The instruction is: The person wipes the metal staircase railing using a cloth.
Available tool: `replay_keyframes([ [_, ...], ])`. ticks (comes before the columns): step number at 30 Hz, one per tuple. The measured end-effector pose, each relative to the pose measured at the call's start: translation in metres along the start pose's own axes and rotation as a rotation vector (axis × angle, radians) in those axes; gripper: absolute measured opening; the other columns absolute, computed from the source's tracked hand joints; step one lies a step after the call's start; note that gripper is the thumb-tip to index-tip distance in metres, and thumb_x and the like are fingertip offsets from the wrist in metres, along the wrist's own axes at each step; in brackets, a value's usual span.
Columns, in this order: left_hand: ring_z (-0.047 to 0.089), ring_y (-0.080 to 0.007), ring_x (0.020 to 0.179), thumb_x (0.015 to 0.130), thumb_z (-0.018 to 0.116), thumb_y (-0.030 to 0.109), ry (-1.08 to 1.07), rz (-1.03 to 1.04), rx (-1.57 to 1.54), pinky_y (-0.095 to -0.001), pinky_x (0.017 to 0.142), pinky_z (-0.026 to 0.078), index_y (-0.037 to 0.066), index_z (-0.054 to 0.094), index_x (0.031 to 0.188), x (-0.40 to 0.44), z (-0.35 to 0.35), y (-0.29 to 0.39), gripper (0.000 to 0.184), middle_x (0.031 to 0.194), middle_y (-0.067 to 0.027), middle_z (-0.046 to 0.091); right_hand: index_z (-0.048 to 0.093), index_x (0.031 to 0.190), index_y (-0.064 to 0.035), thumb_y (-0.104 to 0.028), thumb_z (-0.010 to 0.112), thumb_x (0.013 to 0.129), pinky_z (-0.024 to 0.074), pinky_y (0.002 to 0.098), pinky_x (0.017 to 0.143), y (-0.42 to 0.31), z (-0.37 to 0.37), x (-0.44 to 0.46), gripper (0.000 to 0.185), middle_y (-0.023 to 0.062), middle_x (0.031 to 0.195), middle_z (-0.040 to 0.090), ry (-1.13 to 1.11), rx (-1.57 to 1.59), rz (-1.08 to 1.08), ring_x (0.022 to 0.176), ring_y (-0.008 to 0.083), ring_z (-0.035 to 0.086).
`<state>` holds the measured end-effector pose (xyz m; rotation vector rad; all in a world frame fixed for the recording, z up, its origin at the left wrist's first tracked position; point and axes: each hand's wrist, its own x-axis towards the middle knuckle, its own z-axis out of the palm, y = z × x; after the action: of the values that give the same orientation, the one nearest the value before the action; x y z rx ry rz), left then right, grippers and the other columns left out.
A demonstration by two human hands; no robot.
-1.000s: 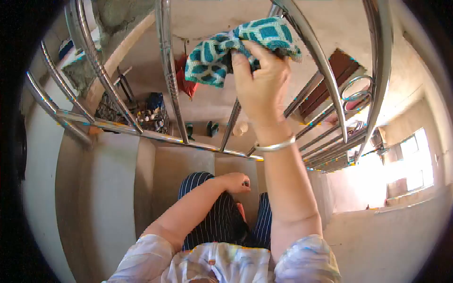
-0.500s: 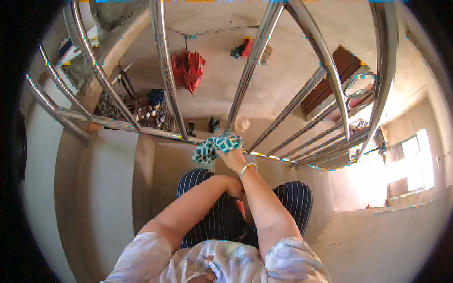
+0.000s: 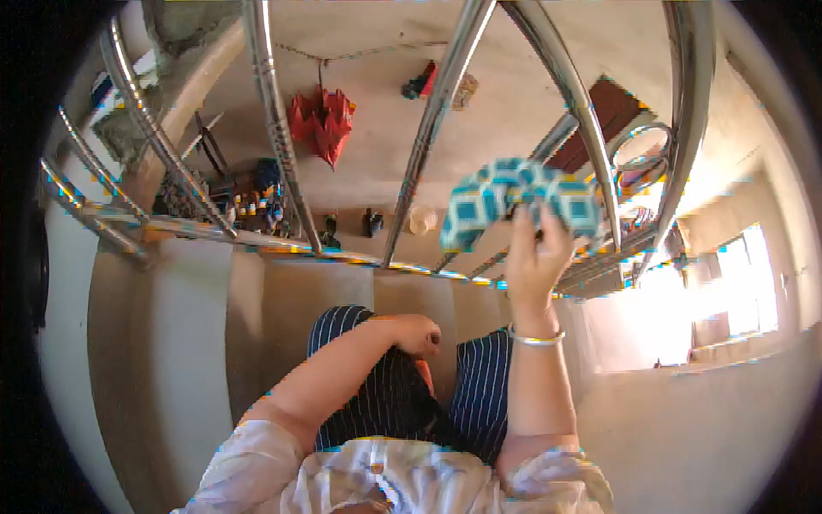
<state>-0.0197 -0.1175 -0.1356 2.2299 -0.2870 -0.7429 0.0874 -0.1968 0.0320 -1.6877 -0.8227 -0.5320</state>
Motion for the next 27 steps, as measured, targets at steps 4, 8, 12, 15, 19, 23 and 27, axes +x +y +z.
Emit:
replay_keyframes([
  [4,0.054,-0.0264,0.091,0.074,0.053,0.031,0.011,-0.051,-0.06,-0.0351,0.078,0.041,0.005,0.056,0.097,-0.009,-0.005,0.007,0.035,0.097,-0.0134,0.057,0.059,0.084,0.005,-0.013,0.058,0.076,0.0422,0.0287,0.066,-0.005,0.006,0.035,0.02,0.0105,0.078,0.06,-0.031,-0.159,-0.001,0.069,0.0171,0.055],
  [8,0.054,-0.0266,0.09,0.074,0.053,0.031,0.089,-0.058,-0.088,-0.0349,0.077,0.042,0.006,0.057,0.094,-0.009,-0.003,0.003,0.032,0.094,-0.0127,0.058,0.058,0.096,0.0044,-0.019,0.06,0.077,0.0406,0.0252,0.073,0.021,0.029,0.022,0.031,0.0099,0.085,0.06,-0.036,-0.059,0.015,0.077,0.0144,0.052],
  [12,0.054,-0.0266,0.09,0.074,0.053,0.029,0.033,-0.055,-0.097,-0.0346,0.076,0.042,0.007,0.057,0.096,-0.017,-0.016,0.013,0.032,0.096,-0.0129,0.058,0.059,0.091,0.0032,-0.024,0.063,0.073,0.0394,0.0328,0.077,0.058,0.055,-0.033,0.033,0.0145,0.086,0.059,-0.048,-0.183,0.115,0.081,0.0238,0.054],
  [15,0.056,-0.0278,0.085,0.072,0.056,0.029,0.04,0.083,-0.157,-0.0364,0.073,0.043,0.006,0.061,0.092,0.0,-0.002,-0.003,0.031,0.09,-0.0147,0.06,0.059,0.083,0.0017,-0.024,0.06,0.074,0.0393,0.0373,0.074,0.104,0.073,-0.09,0.028,0.0142,0.082,0.059,-0.192,-0.256,0.345,0.079,0.0267,0.055],
  [19,0.055,-0.0262,0.088,0.073,0.054,0.03,-0.091,0.053,-0.08,-0.0356,0.076,0.042,0.007,0.059,0.097,-0.003,-0.006,0.002,0.034,0.094,-0.0134,0.059,0.057,0.088,0.0019,-0.024,0.06,0.073,0.0381,0.0399,0.076,0.19,0.082,-0.167,0.03,0.0162,0.087,0.059,-0.496,-0.327,0.517,0.084,0.0305,0.054],
  [23,0.055,-0.0249,0.09,0.074,0.052,0.034,-0.097,-0.035,-0.092,-0.0345,0.078,0.042,0.006,0.054,0.105,-0.014,-0.012,0.006,0.042,0.099,-0.0122,0.058,0.058,0.083,-0.0001,-0.02,0.06,0.072,0.0405,0.0343,0.071,0.195,0.08,-0.169,0.023,0.0115,0.082,0.059,-0.337,-0.206,0.33,0.078,0.0238,0.054],
  [27,0.055,-0.0255,0.09,0.075,0.052,0.036,-0.091,-0.004,-0.194,-0.0349,0.078,0.042,0.007,0.052,0.106,-0.004,-0.004,-0.003,0.042,0.098,-0.0122,0.058,0.054,0.081,-0.0018,-0.017,0.058,0.073,0.0396,0.0352,0.071,0.144,0.065,-0.102,0.018,0.0085,0.08,0.056,-0.405,-0.148,0.367,0.077,0.0243,0.052],
])
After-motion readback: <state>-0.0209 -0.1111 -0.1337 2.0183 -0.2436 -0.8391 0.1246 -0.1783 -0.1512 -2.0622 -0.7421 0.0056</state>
